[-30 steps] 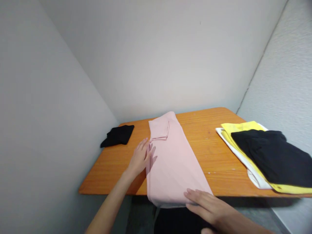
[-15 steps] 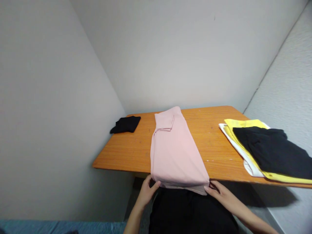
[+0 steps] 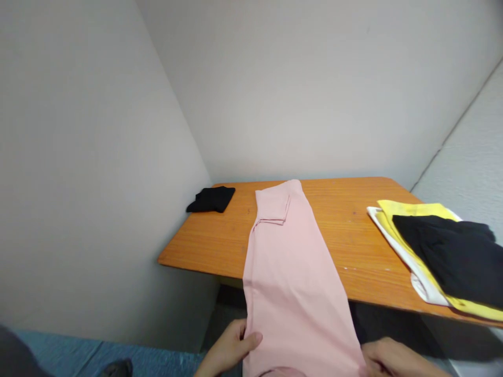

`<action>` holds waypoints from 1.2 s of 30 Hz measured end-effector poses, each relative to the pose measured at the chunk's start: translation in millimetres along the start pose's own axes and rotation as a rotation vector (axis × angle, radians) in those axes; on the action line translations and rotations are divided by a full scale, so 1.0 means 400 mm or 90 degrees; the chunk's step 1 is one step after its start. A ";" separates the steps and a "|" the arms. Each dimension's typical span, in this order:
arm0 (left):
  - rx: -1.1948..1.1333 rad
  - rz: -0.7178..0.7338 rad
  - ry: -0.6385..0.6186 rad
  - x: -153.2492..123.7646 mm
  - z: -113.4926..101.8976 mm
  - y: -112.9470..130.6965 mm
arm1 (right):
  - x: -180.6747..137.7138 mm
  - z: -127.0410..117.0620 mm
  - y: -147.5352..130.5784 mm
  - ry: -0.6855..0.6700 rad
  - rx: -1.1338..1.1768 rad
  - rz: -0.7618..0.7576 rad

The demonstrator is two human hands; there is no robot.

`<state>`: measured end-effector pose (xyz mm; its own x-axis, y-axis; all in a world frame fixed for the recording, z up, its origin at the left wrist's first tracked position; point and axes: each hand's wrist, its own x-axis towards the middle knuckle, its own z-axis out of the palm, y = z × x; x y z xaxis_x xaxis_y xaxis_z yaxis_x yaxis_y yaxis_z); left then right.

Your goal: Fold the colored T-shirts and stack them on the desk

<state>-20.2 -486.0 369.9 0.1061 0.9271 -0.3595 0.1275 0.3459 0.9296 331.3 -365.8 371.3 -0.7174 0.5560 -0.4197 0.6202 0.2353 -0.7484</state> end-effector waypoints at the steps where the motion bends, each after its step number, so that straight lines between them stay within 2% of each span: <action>1: 0.034 0.004 0.031 0.010 0.000 -0.025 | 0.008 -0.030 -0.021 0.021 -0.071 0.013; 2: 0.064 0.010 0.068 0.018 0.002 -0.049 | 0.023 -0.065 -0.050 0.047 -0.110 0.005; 4: 0.092 0.021 0.143 0.033 0.009 -0.089 | 0.085 -0.140 -0.125 0.123 -0.111 -0.072; 6: 0.065 0.040 0.195 0.045 0.025 -0.116 | 0.193 -0.203 -0.204 0.213 -0.138 -0.164; 8: 0.010 0.072 0.242 0.055 0.049 -0.136 | 0.331 -0.238 -0.267 0.316 -0.216 -0.284; 10: -0.039 0.102 0.324 0.064 0.073 -0.157 | 0.472 -0.246 -0.306 0.313 -0.310 -0.348; 12: -0.048 0.128 0.444 0.073 0.091 -0.181 | 0.588 -0.237 -0.326 0.293 -0.369 -0.375; 14: 0.006 0.147 0.526 0.083 0.096 -0.202 | 0.666 -0.224 -0.337 0.268 -0.390 -0.389; 15: 0.044 0.156 0.529 0.087 0.094 -0.210 | 0.692 -0.220 -0.341 0.251 -0.393 -0.395; 20: 0.136 0.185 0.439 0.110 0.081 -0.221 | 0.749 -0.240 -0.363 0.149 -0.409 -0.414; 23: 0.168 0.200 0.449 0.106 0.094 -0.211 | 0.765 -0.281 -0.376 0.098 -0.409 -0.414; 26: 0.191 0.267 0.451 0.080 0.121 -0.185 | 0.781 -0.324 -0.381 0.064 -0.388 -0.418; 29: 0.165 0.311 0.458 0.046 0.136 -0.157 | 0.801 -0.334 -0.375 0.066 -0.369 -0.402; 31: 0.131 0.275 0.507 0.030 0.132 -0.153 | 0.815 -0.314 -0.370 0.094 -0.370 -0.386; 34: 0.082 0.156 0.601 0.017 0.105 -0.168 | 0.826 -0.264 -0.372 0.159 -0.381 -0.376; 36: 0.064 0.095 0.633 0.013 0.082 -0.179 | 0.819 -0.238 -0.382 0.213 -0.390 -0.375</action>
<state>3.5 -510.5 298.8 -0.7367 0.6755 0.0330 0.2671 0.2457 0.9318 31.8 -143.7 397.1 -0.9014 0.3908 0.1863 0.3107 0.8836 -0.3503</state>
